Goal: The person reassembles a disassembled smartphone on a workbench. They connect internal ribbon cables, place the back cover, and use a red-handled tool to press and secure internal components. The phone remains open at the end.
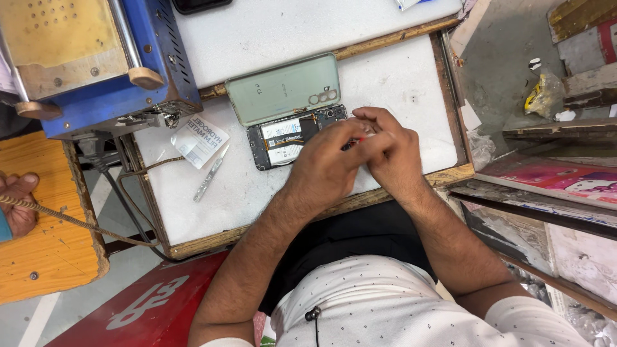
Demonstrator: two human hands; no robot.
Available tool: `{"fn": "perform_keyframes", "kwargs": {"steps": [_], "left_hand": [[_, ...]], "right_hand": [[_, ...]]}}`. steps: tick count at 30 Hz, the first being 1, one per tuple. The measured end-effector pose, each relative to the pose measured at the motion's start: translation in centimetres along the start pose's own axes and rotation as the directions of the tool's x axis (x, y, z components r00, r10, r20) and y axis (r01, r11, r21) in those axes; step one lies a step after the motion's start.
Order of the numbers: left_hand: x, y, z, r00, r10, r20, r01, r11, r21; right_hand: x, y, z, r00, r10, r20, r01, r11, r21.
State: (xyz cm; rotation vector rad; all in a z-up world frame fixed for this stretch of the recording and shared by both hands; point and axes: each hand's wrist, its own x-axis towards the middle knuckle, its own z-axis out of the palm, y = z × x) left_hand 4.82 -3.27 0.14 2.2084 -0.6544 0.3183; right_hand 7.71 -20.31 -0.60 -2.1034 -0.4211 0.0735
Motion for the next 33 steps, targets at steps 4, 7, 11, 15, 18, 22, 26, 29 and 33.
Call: {"fn": "perform_keyframes", "kwargs": {"steps": [4, 7, 11, 15, 18, 22, 26, 29, 33], "left_hand": [[0.2, -0.2, 0.2, 0.998, 0.061, -0.035, -0.060, 0.997, 0.038], [0.1, -0.3, 0.4, 0.999, 0.045, 0.030, -0.045, 0.999, 0.001], [0.1, -0.1, 0.3, 0.999, 0.052, 0.016, -0.053, 0.998, 0.021], [0.3, -0.3, -0.1, 0.999, 0.038, -0.033, -0.037, 0.999, 0.030], [0.0, 0.2, -0.5, 0.999, 0.038, 0.002, -0.038, 0.999, -0.039], [0.3, 0.1, -1.0, 0.999, -0.028, 0.026, 0.029, 0.998, -0.063], [0.2, 0.3, -0.8, 0.997, 0.056, -0.049, -0.061, 0.993, -0.100], [0.8, 0.8, -1.3, 0.995, 0.038, -0.092, -0.046, 0.996, -0.079], [1.1, 1.0, -1.5, 1.000, 0.012, -0.001, -0.012, 0.996, -0.092]], "right_hand": [[0.0, -0.1, 0.0, 0.994, 0.102, 0.046, -0.102, 0.995, -0.020], [-0.1, -0.1, 0.0, 0.997, 0.075, 0.033, -0.075, 0.997, 0.006], [0.0, -0.5, 0.0, 0.998, 0.065, 0.003, -0.065, 0.998, -0.006], [-0.1, -0.5, 0.2, 0.993, 0.116, 0.032, -0.117, 0.992, 0.035], [-0.2, -0.5, 0.2, 1.000, 0.016, 0.003, -0.016, 1.000, -0.009], [0.1, -0.7, 0.2, 0.997, 0.080, 0.008, -0.080, 0.997, 0.003], [-0.2, -0.8, 0.2, 0.996, 0.085, 0.008, -0.085, 0.996, -0.016], [0.1, -1.3, 0.2, 0.999, 0.044, -0.032, -0.045, 0.998, -0.038], [0.0, -1.0, 0.0, 0.998, 0.067, -0.005, -0.067, 0.996, 0.061]]}}
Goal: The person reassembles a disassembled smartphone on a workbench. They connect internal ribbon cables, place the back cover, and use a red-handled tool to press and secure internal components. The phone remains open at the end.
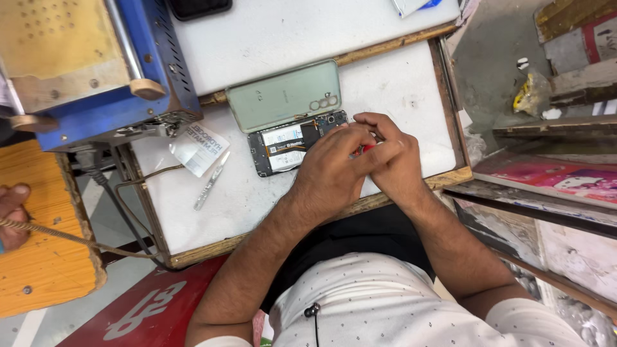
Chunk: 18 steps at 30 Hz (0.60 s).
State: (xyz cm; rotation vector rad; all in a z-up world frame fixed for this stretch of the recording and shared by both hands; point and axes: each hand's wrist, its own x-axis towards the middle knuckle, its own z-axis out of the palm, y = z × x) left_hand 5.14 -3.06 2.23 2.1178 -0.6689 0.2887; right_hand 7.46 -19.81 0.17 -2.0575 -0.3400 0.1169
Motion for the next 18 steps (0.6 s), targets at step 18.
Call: {"fn": "perform_keyframes", "kwargs": {"steps": [18], "left_hand": [[-5.1, -5.8, -6.5, 0.850, -0.287, -0.441, 0.217, 0.955, -0.203]], "right_hand": [[15.9, -3.8, -0.8, 0.945, -0.310, 0.100, 0.320, 0.828, -0.460]]}}
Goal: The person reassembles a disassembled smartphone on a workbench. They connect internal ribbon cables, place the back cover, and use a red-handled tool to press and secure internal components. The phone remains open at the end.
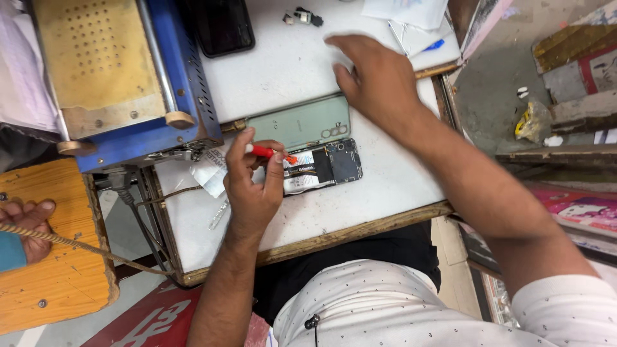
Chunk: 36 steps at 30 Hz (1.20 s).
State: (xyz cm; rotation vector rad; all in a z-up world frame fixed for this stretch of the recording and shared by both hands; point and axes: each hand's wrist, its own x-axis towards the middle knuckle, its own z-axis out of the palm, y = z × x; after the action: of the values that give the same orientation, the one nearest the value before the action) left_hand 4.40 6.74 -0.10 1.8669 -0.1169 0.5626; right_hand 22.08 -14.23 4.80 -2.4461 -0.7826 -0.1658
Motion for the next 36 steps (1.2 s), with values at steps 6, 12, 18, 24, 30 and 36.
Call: {"fn": "perform_keyframes", "kwargs": {"steps": [6, 12, 18, 24, 30, 36], "left_hand": [[-0.1, -0.8, 0.4, 0.998, 0.058, 0.024, -0.058, 0.998, 0.026], [-0.3, -0.5, 0.1, 0.996, 0.085, 0.040, -0.086, 0.995, 0.043], [0.1, -0.1, -0.2, 0.992, 0.120, 0.039, -0.122, 0.992, 0.040], [-0.2, 0.0, 0.0, 0.989, 0.129, 0.071, -0.133, 0.990, 0.049], [-0.3, 0.0, 0.2, 0.987, 0.142, 0.073, -0.145, 0.989, 0.039], [-0.4, -0.3, 0.2, 0.985, 0.164, 0.058, -0.165, 0.986, 0.017]], "right_hand": [[7.1, 0.1, 2.5, 0.990, -0.141, 0.022, 0.141, 0.945, -0.296], [7.2, 1.4, 3.4, 0.992, -0.120, 0.050, 0.130, 0.936, -0.327], [6.9, 3.4, 3.2, 0.999, -0.036, -0.002, 0.035, 0.972, -0.230], [5.6, 6.3, 2.5, 0.996, 0.008, -0.093, -0.009, 1.000, -0.006], [4.1, 5.4, 1.1, 0.995, 0.050, -0.090, -0.065, 0.982, -0.177], [3.2, 1.5, 3.1, 0.976, -0.216, -0.031, 0.216, 0.976, -0.003]]}}
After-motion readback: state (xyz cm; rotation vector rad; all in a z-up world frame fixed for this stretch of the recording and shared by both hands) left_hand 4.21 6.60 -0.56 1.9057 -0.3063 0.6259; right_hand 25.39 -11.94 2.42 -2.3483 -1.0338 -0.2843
